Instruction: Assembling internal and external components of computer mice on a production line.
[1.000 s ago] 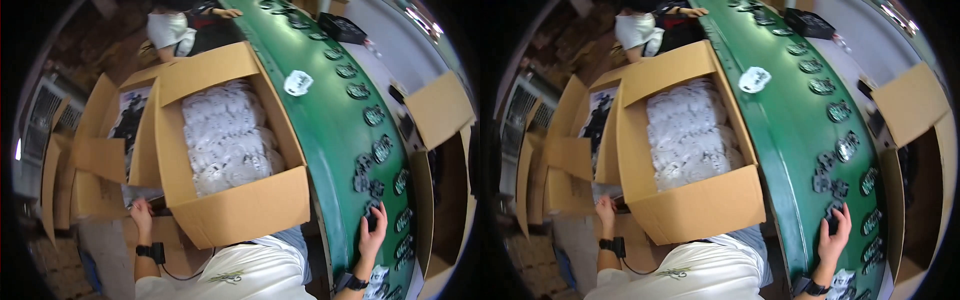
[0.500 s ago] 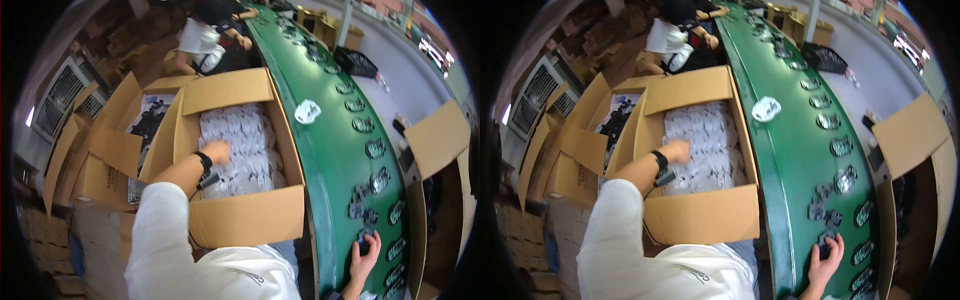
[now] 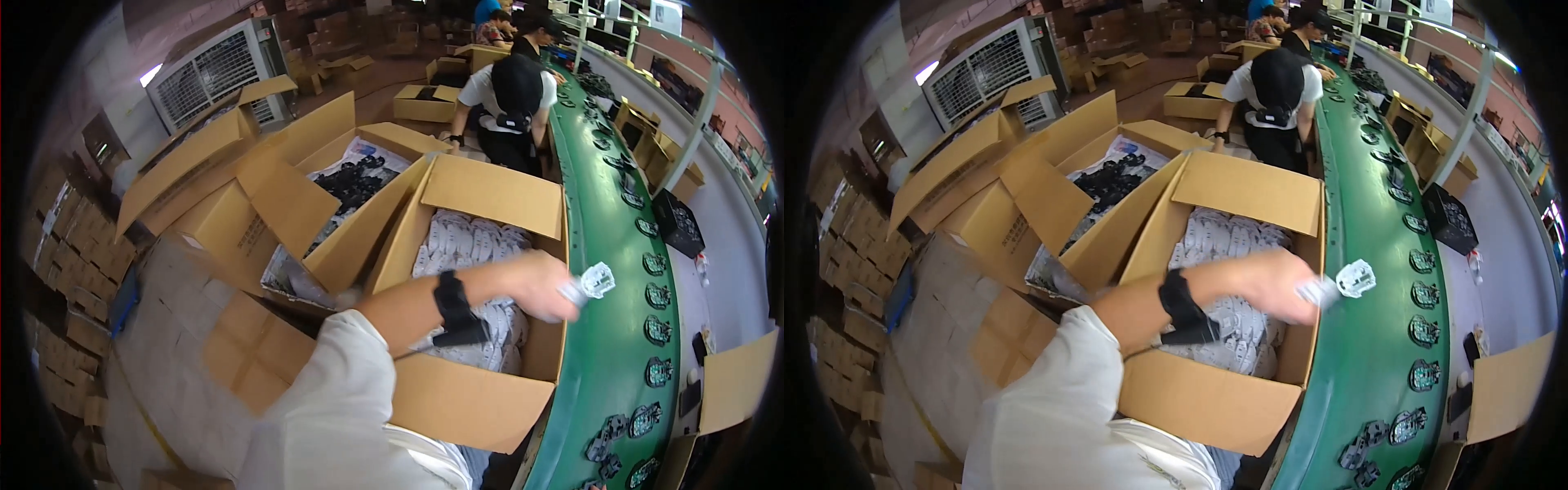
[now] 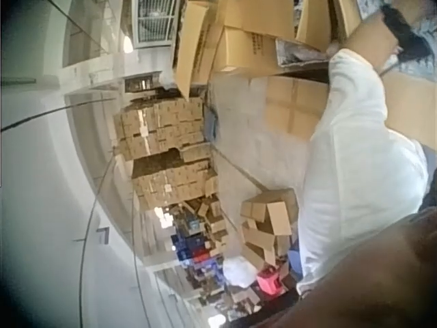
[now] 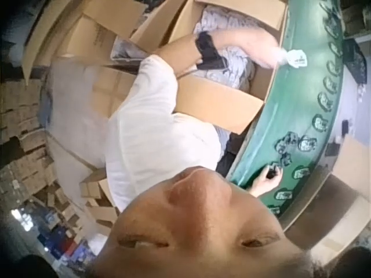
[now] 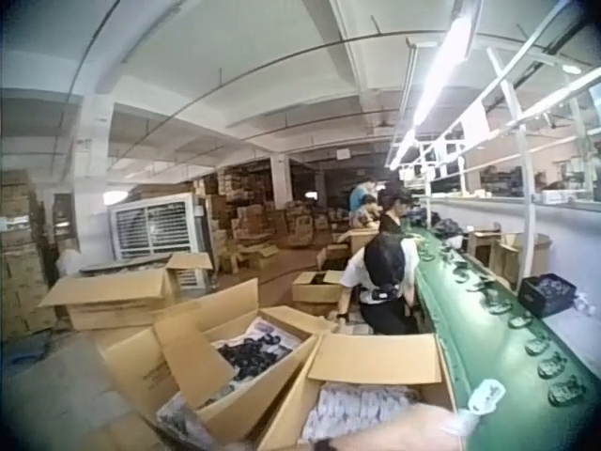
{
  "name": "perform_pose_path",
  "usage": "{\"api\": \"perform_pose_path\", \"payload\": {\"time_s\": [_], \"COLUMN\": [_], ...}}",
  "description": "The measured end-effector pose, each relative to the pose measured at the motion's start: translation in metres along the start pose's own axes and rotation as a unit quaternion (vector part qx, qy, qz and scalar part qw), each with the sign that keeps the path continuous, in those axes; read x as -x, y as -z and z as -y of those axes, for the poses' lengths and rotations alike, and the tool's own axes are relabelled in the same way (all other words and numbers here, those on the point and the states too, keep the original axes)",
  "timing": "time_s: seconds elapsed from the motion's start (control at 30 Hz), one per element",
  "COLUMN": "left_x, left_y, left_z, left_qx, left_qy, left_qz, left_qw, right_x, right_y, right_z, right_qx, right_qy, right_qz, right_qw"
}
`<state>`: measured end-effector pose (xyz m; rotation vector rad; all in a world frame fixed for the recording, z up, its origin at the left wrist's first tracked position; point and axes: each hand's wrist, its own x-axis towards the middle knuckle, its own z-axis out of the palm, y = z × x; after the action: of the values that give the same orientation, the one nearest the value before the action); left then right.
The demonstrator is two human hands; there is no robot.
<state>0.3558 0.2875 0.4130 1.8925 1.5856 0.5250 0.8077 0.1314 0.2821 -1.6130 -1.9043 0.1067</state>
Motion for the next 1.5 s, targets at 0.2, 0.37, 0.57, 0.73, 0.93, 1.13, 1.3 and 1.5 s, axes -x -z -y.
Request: {"api": "perform_pose_path", "payload": {"time_s": [0.2, 0.37, 0.57, 0.73, 0.93, 1.13, 1.3, 1.5], "left_x": [-0.029, -0.047, -0.043, -0.040, -0.040, -0.041, -0.036, -0.033], "left_y": [-0.138, -0.246, -0.275, -0.274, -0.258, -0.267, -0.269, -0.274], "left_z": [-0.134, -0.132, -0.127, -0.126, -0.119, -0.117, -0.108, -0.100], "left_qx": [0.207, 0.374, 0.308, 0.299, 0.221, 0.199, 0.167, 0.204], "left_qy": [-0.382, -0.351, -0.312, -0.290, -0.353, -0.348, -0.389, -0.439], "left_qz": [0.247, 0.167, 0.254, 0.279, 0.245, 0.297, 0.251, 0.265], "left_qw": [0.866, 0.842, 0.862, 0.865, 0.875, 0.867, 0.871, 0.834], "right_x": [-0.013, 0.006, 0.012, 0.014, 0.006, 0.008, 0.010, 0.026], "right_y": [0.028, 0.009, 0.026, 0.016, 0.005, 0.001, -0.010, -0.019], "right_z": [0.041, 0.007, 0.021, 0.021, 0.025, 0.036, 0.038, 0.022], "right_qx": [0.037, -0.051, -0.108, -0.114, -0.109, -0.053, -0.095, -0.288], "right_qy": [-0.191, -0.208, -0.057, -0.057, -0.033, -0.038, -0.113, -0.220], "right_qz": [0.076, -0.156, -0.180, -0.107, -0.101, -0.073, -0.061, 0.021], "right_qw": [0.978, 0.964, 0.976, 0.986, 0.988, 0.995, 0.987, 0.932]}}
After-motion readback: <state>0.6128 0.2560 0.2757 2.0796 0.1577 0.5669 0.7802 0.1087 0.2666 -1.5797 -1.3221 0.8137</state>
